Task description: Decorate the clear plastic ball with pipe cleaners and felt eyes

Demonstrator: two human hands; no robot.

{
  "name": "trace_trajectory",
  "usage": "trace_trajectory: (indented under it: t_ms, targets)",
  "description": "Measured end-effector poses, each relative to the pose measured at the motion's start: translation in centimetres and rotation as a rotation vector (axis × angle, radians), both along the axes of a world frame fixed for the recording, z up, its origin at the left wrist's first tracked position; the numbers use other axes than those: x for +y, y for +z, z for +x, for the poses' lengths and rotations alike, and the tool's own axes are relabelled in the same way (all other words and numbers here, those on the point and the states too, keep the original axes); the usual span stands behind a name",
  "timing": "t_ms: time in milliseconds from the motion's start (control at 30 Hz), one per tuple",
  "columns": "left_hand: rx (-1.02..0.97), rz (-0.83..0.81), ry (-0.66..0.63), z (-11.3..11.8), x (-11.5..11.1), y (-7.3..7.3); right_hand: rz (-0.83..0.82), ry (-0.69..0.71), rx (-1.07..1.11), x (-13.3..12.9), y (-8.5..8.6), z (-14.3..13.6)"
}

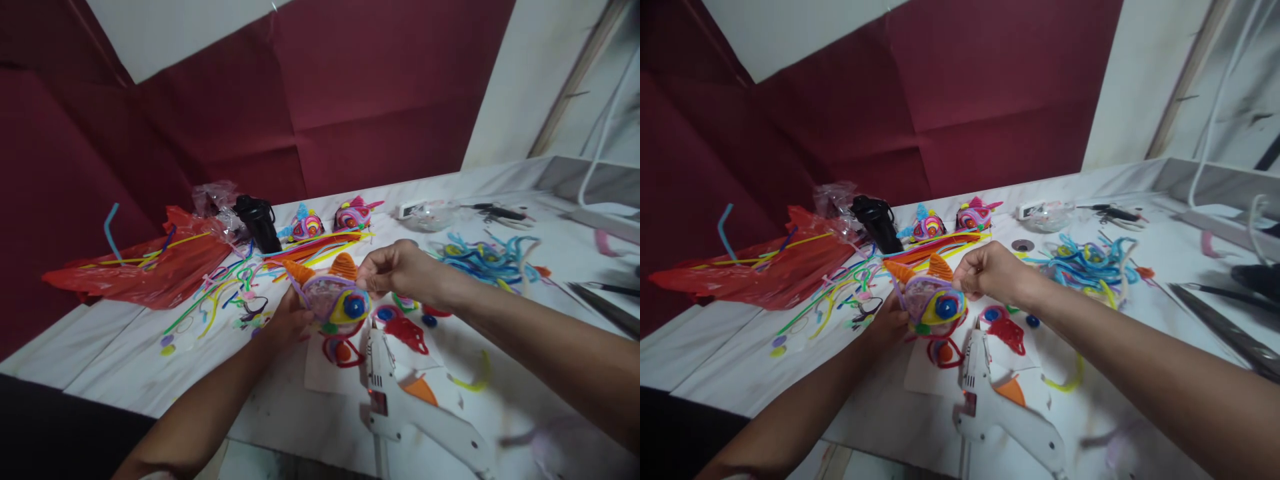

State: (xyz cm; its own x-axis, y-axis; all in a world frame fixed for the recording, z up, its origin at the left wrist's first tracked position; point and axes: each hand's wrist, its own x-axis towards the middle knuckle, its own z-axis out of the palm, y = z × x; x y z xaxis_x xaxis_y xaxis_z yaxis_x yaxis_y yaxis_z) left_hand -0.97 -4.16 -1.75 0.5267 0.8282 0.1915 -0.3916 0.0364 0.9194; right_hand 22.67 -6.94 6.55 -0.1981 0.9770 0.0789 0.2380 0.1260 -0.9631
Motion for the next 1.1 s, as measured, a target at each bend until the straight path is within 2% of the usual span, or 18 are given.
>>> trace_trajectory:
  t_ms: [167,300,433,567,733,833,900,1033,1100]
  targets:
    - [0.019,-0.052,0.029,0.4,0.4,-0.4,-0.058,-0.058,0.012,1.2,-1.5,-0.3]
    - [0.011,-0.070,0.119,0.5,0.5,-0.4,-0.003,-0.108,0.033,1.9,-2.0,-0.7]
    - [0.020,-0.090,0.205,0.4,0.4,0.0,0.085,-0.157,0.020,0.9,-1.8,-0.4]
    - [0.032,-0.063,0.271,0.3,0.9,0.1,0.215,-0.134,-0.196,-2.2,-2.5,0.7]
    - [0.049,-0.004,0.335,0.3,1.4,0.1,0.320,0.031,-0.617,-8.6,-4.9,1.6]
    - [0.091,-0.008,0.367,0.5,1.3,0.3,0.461,0.073,-0.860,-11.8,-6.3,1.5]
    - [0.116,-0.025,0.385,0.6,1.1,0.3,0.573,0.091,-1.009,-13.1,-7.3,1.4]
    - [0.149,-0.012,0.387,0.7,1.1,0.1,0.839,-0.020,-1.135,-14.0,-9.5,1.5]
    - [0.166,0.014,0.389,0.6,1.2,0.0,0.887,-0.085,-1.104,-14.2,-10.4,1.6]
